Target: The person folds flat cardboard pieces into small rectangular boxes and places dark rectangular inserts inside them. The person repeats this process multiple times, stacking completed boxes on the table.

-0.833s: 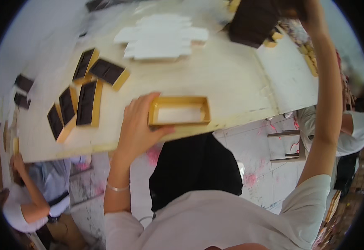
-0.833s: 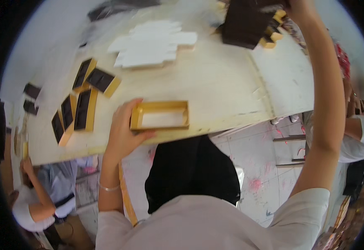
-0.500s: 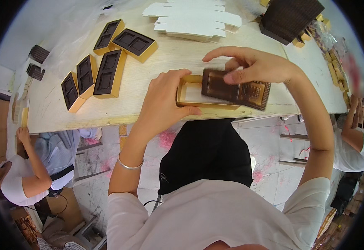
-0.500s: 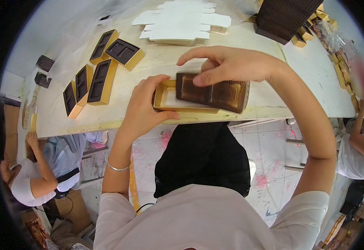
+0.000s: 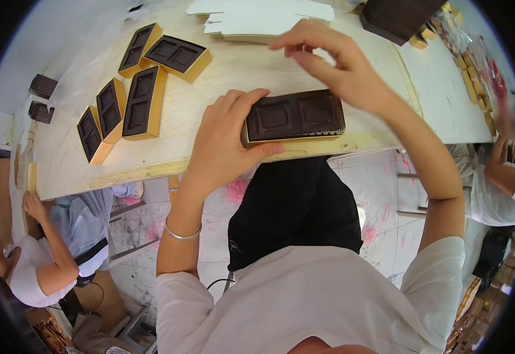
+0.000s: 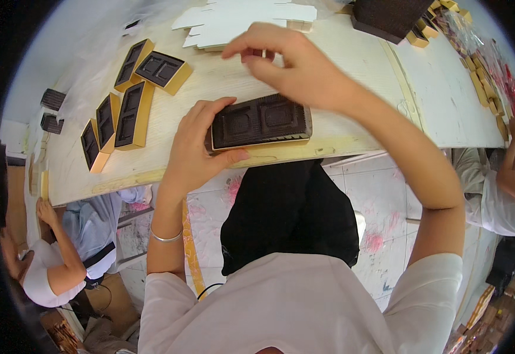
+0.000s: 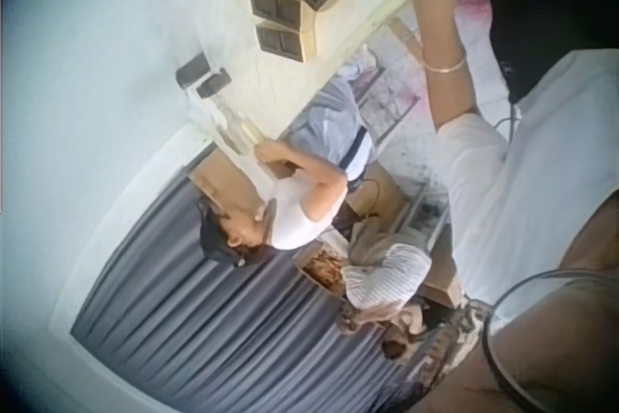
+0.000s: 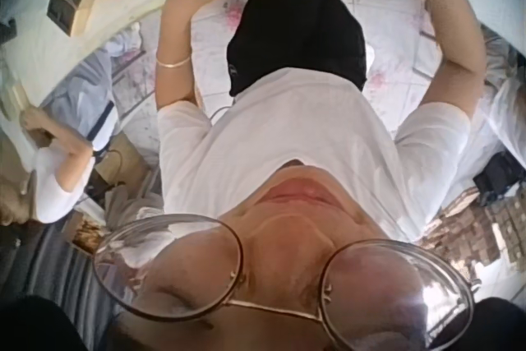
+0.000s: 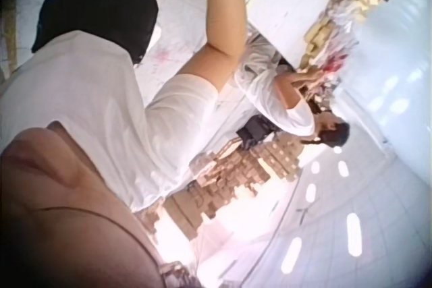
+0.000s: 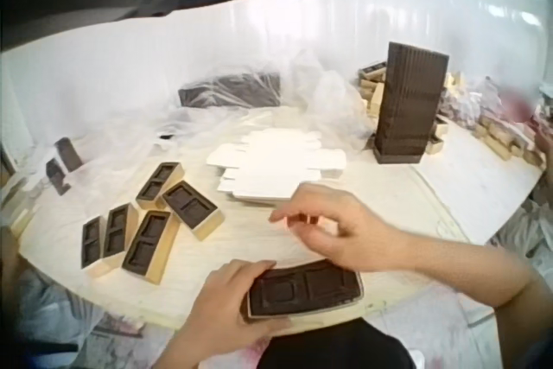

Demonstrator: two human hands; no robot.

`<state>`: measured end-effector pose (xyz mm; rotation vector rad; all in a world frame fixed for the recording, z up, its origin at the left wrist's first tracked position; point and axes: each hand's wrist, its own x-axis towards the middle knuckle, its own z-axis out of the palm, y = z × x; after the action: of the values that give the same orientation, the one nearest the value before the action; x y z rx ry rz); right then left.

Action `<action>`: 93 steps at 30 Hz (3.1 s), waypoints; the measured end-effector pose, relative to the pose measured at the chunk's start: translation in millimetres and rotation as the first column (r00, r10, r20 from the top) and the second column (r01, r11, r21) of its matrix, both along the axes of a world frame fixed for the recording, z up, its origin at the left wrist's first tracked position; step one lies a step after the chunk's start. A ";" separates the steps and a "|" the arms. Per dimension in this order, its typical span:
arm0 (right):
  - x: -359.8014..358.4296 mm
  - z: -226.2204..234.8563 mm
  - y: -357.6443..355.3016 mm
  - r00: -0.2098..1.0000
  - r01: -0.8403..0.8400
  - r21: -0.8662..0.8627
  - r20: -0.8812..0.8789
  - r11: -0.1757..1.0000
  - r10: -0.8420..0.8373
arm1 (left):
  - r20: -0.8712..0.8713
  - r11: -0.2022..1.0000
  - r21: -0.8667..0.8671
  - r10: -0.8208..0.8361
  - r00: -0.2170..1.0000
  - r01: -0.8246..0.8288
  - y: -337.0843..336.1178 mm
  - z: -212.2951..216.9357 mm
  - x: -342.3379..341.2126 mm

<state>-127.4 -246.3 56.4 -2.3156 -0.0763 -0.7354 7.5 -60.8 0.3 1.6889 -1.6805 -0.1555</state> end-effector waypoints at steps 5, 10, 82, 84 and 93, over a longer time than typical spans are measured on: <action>-59.9 21.5 -7.5 0.921 -0.158 -0.190 -0.382 0.969 0.076 | -0.037 1.000 0.004 -0.005 0.999 0.005 -0.1 0.6 1.1; -73.7 2.8 2.0 0.981 -0.164 -0.826 -0.192 0.539 0.004 | -0.081 1.000 0.012 -0.028 0.996 0.029 -2.7 -0.3 0.8; -202.8 94.1 -163.6 0.527 0.807 -0.445 0.245 0.388 -0.814 | -0.514 0.309 -0.676 -0.848 -0.128 0.668 28.6 108.4 -69.3; -152.3 63.7 -117.1 0.752 0.638 -0.490 0.234 0.594 -0.615 | -0.460 0.250 -0.765 -0.857 -0.231 0.593 34.1 113.5 -71.9; 28.6 -26.7 -52.9 0.938 0.323 -0.505 0.057 0.801 -0.343 | -0.416 0.278 -0.822 -0.890 -0.189 0.497 57.5 117.9 -87.8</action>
<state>-98.8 -299.2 29.7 -2.8964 0.1853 -0.9335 -80.3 -3.3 118.2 -0.1684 -1.3459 -1.0535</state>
